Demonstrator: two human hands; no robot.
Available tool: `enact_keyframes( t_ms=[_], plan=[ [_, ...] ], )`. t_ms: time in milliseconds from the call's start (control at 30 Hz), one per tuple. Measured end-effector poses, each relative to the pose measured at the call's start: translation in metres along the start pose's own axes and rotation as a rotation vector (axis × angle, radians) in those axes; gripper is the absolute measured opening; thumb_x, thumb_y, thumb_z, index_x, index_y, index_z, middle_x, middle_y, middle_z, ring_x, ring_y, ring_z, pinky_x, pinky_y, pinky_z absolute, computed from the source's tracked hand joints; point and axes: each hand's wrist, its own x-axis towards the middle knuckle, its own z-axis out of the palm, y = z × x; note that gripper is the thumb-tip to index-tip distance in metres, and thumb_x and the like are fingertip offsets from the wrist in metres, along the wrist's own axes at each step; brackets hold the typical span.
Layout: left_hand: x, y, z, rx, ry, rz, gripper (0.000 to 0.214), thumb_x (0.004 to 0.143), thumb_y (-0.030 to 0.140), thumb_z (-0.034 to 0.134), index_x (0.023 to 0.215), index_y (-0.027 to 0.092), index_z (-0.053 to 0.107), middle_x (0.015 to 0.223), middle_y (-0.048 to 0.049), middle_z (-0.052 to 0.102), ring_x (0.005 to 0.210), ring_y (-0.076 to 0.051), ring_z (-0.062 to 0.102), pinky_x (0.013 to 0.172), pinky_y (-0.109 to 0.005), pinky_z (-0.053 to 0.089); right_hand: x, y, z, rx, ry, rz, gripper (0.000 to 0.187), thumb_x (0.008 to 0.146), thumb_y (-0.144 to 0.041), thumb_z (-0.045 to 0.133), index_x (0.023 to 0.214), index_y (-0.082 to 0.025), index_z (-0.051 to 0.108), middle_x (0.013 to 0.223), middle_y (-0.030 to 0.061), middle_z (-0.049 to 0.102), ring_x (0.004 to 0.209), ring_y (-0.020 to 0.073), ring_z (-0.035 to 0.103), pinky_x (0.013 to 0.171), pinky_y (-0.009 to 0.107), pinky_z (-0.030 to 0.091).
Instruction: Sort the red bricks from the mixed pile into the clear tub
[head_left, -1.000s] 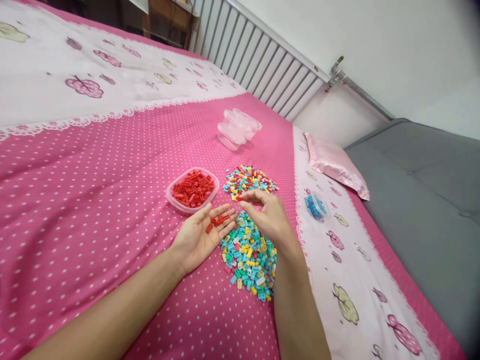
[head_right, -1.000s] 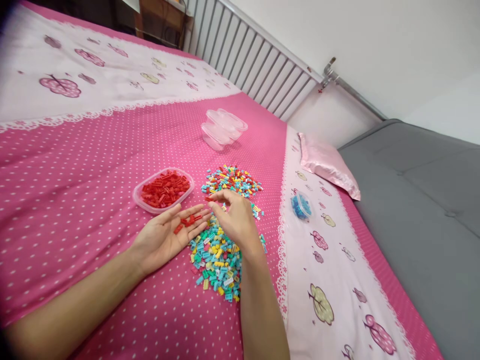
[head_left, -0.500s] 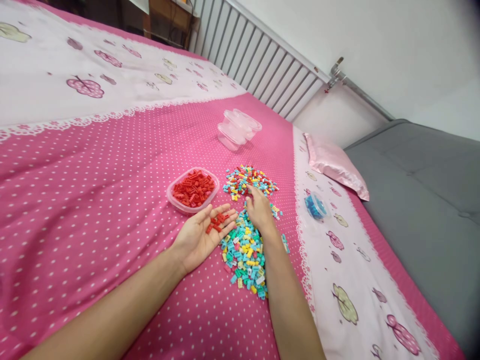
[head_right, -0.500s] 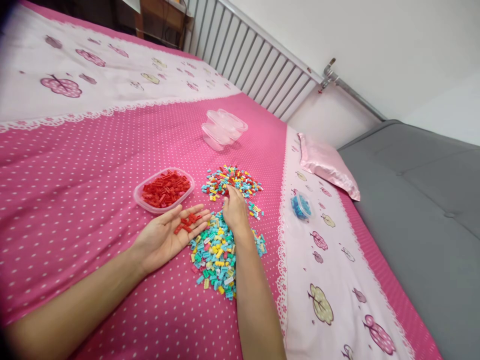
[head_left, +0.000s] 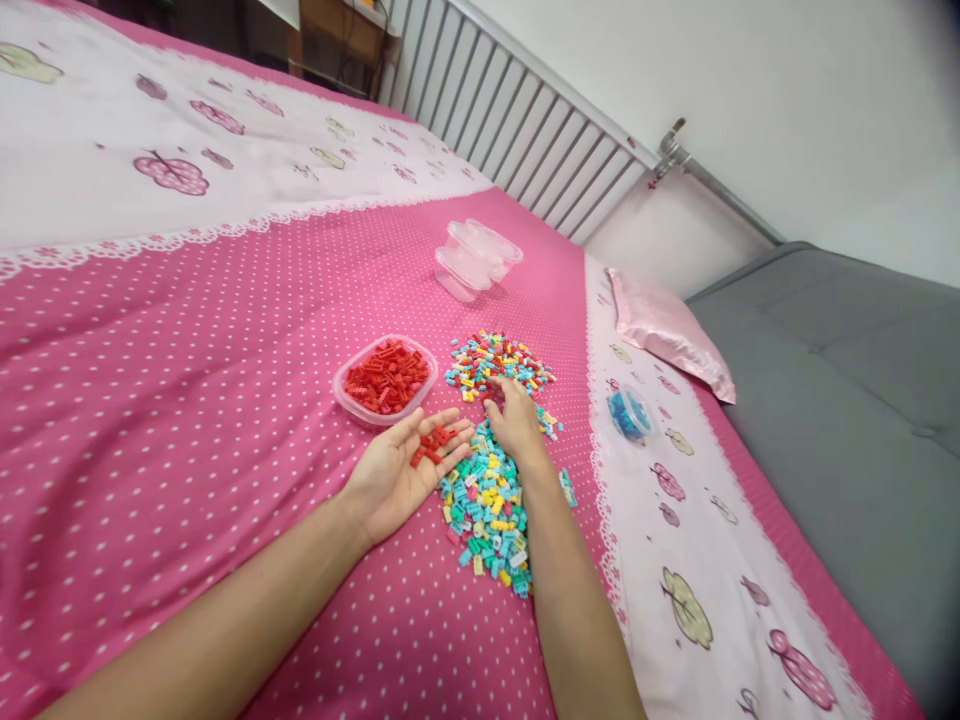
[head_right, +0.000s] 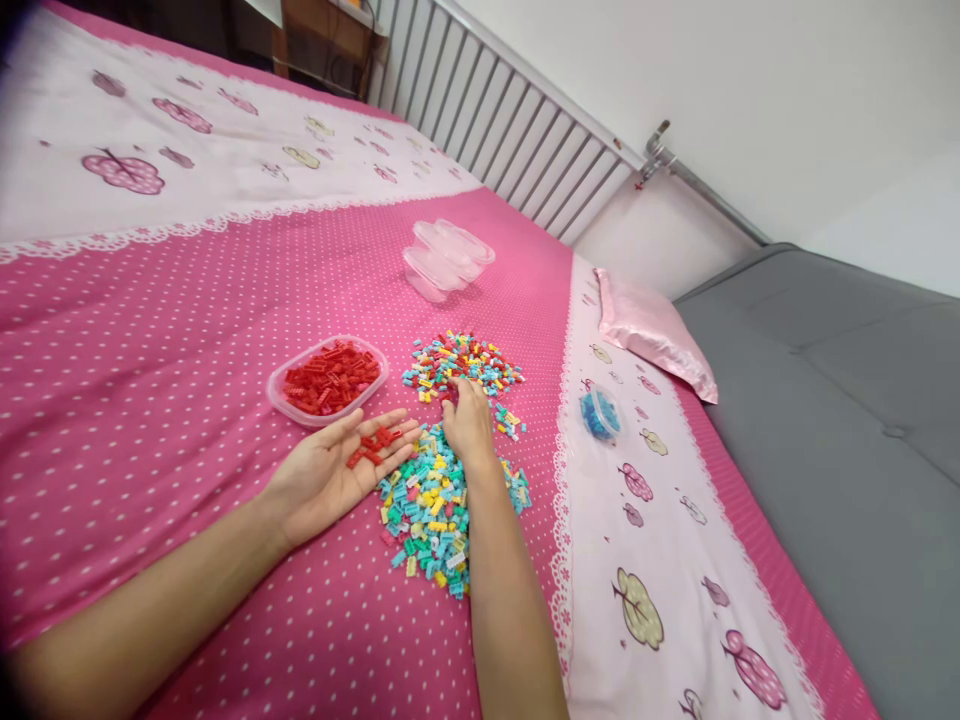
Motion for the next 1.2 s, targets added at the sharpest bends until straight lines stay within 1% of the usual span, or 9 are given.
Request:
enact_keyframes(
  t_ms=[233,367,433,600,700,800,867,1033,1200],
  plan=[
    [-0.0001,0.0008,0.0005,0.005,-0.001,-0.002,0.043,0.089,0.024,0.037,0.123,-0.001,0.045,0.114,-0.0227,0.057,0.109,-0.026,0.054,0.095,-0.036,0.044,0.0005,0.0026,0.003,0.03,0.011,-0.018,0.043,0.074,-0.011,0.046,0.117,-0.013,0.052,0.117,0.0126,0.056,0.11,0.0211,0.051,0.098,0.037,0.039],
    [-0.0003,0.0012,0.0008,0.007,0.0,-0.004,0.043,0.089,0.025,0.036,0.124,0.0,0.045,0.114,-0.0222,0.057,0.109,-0.025,0.054,0.095,-0.036,0.044,0.0008,0.0008,0.0023,0.028,-0.036,-0.03,0.045,0.075,-0.009,0.043,0.119,-0.013,0.052,0.12,0.0122,0.056,0.113,0.0208,0.05,0.101,0.038,0.036],
    [-0.0004,0.0011,0.0013,0.007,-0.001,-0.003,0.044,0.089,0.024,0.037,0.124,-0.001,0.044,0.114,-0.0228,0.057,0.109,-0.025,0.054,0.095,-0.036,0.044,0.0009,0.0005,0.0021,0.045,-0.042,-0.017,0.045,0.075,-0.009,0.043,0.118,-0.014,0.052,0.116,0.0115,0.058,0.108,0.0205,0.053,0.098,0.039,0.038],
    [-0.0009,0.0011,0.002,0.007,-0.009,-0.007,0.045,0.088,0.025,0.037,0.125,-0.001,0.043,0.114,-0.0232,0.057,0.109,-0.026,0.054,0.095,-0.036,0.043,0.0004,0.0021,0.0019,0.05,0.028,0.033,0.04,0.071,-0.013,0.05,0.11,-0.014,0.056,0.098,0.0104,0.06,0.092,0.0209,0.056,0.089,0.038,0.044],
    [-0.0012,0.0014,0.0017,0.009,-0.002,-0.005,0.045,0.088,0.025,0.037,0.125,-0.001,0.043,0.114,-0.0231,0.057,0.109,-0.026,0.054,0.095,-0.036,0.043,-0.0001,0.0025,0.002,0.062,0.052,0.035,0.04,0.07,-0.014,0.052,0.11,-0.015,0.055,0.102,0.0108,0.058,0.093,0.0208,0.056,0.088,0.037,0.045],
    [-0.0013,0.0014,0.0016,0.01,-0.006,0.002,0.046,0.088,0.025,0.038,0.124,-0.003,0.043,0.114,-0.0239,0.057,0.109,-0.026,0.054,0.096,-0.036,0.043,-0.0002,0.0019,0.0023,0.078,0.033,0.022,0.038,0.072,-0.016,0.052,0.11,-0.015,0.055,0.107,0.0116,0.059,0.099,0.0208,0.055,0.091,0.037,0.043],
    [-0.0014,0.0013,0.0018,0.014,-0.009,0.006,0.045,0.088,0.024,0.038,0.124,-0.002,0.043,0.113,-0.0236,0.057,0.109,-0.026,0.054,0.096,-0.036,0.043,0.0,0.0012,0.0025,0.085,0.009,0.019,0.037,0.073,-0.018,0.052,0.11,-0.015,0.055,0.103,0.0103,0.062,0.097,0.0205,0.056,0.091,0.037,0.043],
    [-0.0013,0.0012,0.0018,0.024,-0.015,0.005,0.045,0.088,0.025,0.038,0.124,-0.002,0.044,0.113,-0.0234,0.057,0.109,-0.026,0.054,0.096,-0.036,0.043,0.0009,0.0003,0.002,0.094,-0.015,0.064,0.036,0.071,-0.014,0.052,0.106,-0.015,0.058,0.086,0.0062,0.064,0.083,0.019,0.059,0.083,0.036,0.046],
    [-0.0009,0.0006,0.0001,0.017,-0.011,0.003,0.044,0.088,0.024,0.038,0.124,0.0,0.045,0.113,-0.0223,0.058,0.11,-0.025,0.054,0.096,-0.036,0.043,0.0013,-0.001,-0.0007,0.105,0.012,0.042,0.032,0.072,-0.014,0.05,0.102,-0.018,0.062,0.083,0.0041,0.064,0.08,0.0187,0.058,0.081,0.036,0.046]
  ],
)
